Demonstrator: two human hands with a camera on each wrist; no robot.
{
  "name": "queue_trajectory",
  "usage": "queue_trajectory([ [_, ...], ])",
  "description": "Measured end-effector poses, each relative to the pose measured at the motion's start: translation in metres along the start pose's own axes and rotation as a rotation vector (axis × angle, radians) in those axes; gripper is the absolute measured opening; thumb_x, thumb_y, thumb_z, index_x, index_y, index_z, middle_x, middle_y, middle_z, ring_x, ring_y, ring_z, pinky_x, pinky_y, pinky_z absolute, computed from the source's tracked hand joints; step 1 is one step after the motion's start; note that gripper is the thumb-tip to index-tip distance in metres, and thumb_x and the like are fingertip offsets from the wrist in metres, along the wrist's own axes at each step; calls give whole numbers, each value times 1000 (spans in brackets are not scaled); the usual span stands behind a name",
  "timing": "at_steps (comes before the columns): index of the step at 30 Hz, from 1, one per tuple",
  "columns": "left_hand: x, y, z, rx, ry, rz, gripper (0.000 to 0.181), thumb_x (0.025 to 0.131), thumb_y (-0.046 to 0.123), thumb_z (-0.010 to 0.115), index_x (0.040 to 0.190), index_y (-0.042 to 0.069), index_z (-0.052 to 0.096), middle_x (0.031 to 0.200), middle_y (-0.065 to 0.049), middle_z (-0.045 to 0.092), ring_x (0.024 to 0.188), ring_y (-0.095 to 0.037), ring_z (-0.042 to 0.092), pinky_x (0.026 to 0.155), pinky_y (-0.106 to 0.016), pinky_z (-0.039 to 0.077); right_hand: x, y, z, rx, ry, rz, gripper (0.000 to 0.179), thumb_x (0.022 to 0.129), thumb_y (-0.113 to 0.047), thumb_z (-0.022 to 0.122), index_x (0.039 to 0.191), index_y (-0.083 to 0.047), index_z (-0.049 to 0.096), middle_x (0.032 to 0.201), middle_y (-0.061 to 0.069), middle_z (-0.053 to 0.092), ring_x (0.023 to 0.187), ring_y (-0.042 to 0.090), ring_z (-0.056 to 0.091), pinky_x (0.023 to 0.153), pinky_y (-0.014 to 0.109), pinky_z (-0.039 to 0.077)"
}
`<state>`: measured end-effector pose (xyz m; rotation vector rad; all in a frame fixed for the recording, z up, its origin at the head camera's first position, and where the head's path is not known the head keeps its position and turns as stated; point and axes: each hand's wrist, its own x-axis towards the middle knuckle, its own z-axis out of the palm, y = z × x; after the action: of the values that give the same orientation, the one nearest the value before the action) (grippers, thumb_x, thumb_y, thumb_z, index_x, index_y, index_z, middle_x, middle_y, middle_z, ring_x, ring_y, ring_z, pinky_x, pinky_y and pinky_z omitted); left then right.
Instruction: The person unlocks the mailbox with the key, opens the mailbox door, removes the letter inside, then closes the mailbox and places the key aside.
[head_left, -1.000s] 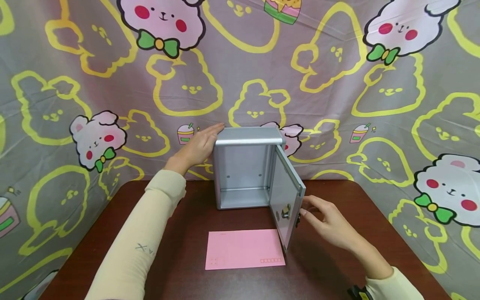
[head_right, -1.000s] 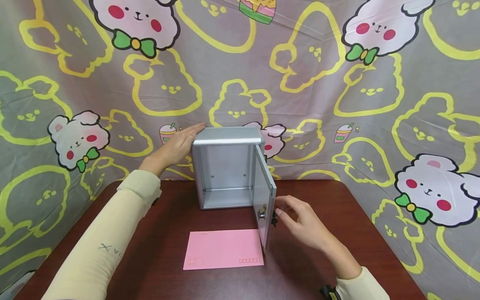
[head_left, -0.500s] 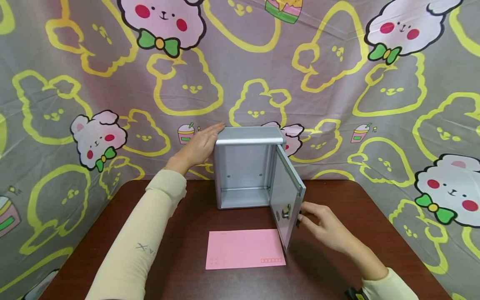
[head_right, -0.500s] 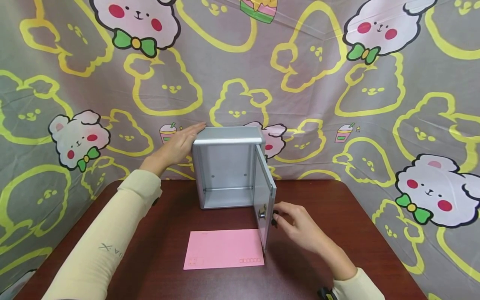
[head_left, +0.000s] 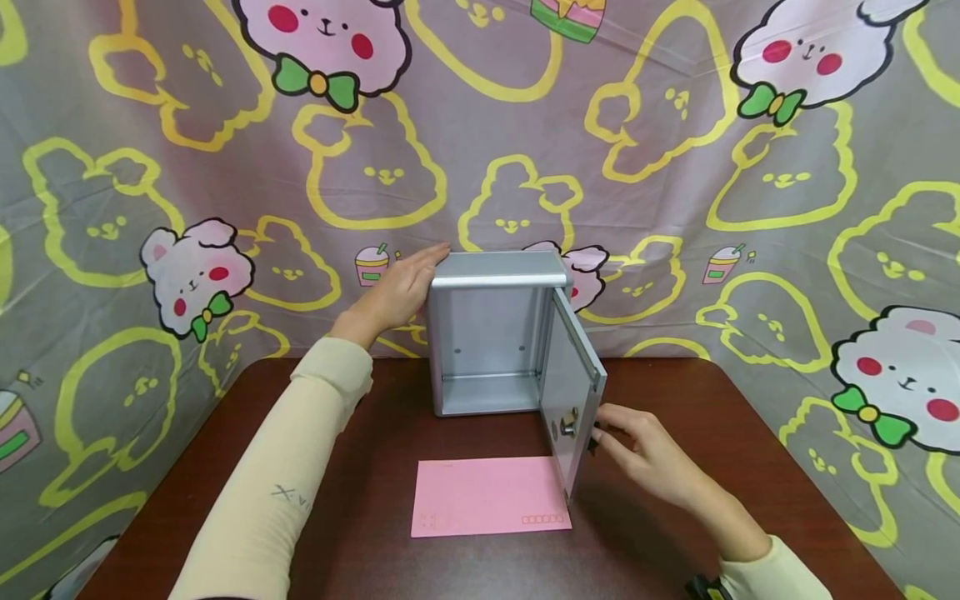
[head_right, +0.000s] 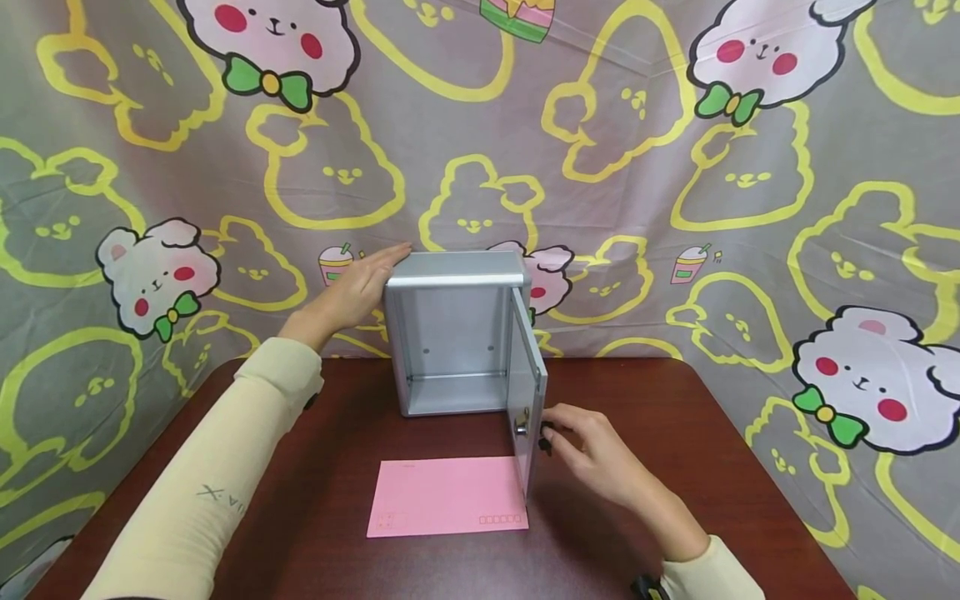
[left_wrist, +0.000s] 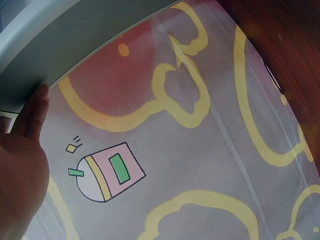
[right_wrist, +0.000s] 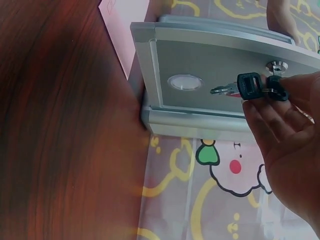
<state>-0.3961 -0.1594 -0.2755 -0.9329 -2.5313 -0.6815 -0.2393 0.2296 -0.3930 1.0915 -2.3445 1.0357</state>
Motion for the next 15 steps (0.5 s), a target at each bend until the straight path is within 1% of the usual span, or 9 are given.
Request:
queue_trajectory([
  [3,0,0,-1,-1,1,0,58,108,22,15,156,1,40,165,-9,35,153,-23,28,127,-38,19,1,-1,1,-1,8,-10,36,92,11,65,115,-15,73,106,-7,71,95,5,65,80,14,52],
  [8,-1,0,0,-6,2,1,57,109,22,16,156,1,41,164,-9,35,153,-23,28,127,-38,19,2,-2,5,10,15,-26,37,90,13,66,114,-14,73,104,-6,71,92,6,65,78,13,51],
  [15,0,0,0,-1,4,-3,57,109,23,16,156,2,41,164,-9,35,153,-23,28,127,-38,19,3,-4,8,27,26,-27,32,93,9,66,112,-16,72,100,-7,70,86,12,66,76,14,51],
])
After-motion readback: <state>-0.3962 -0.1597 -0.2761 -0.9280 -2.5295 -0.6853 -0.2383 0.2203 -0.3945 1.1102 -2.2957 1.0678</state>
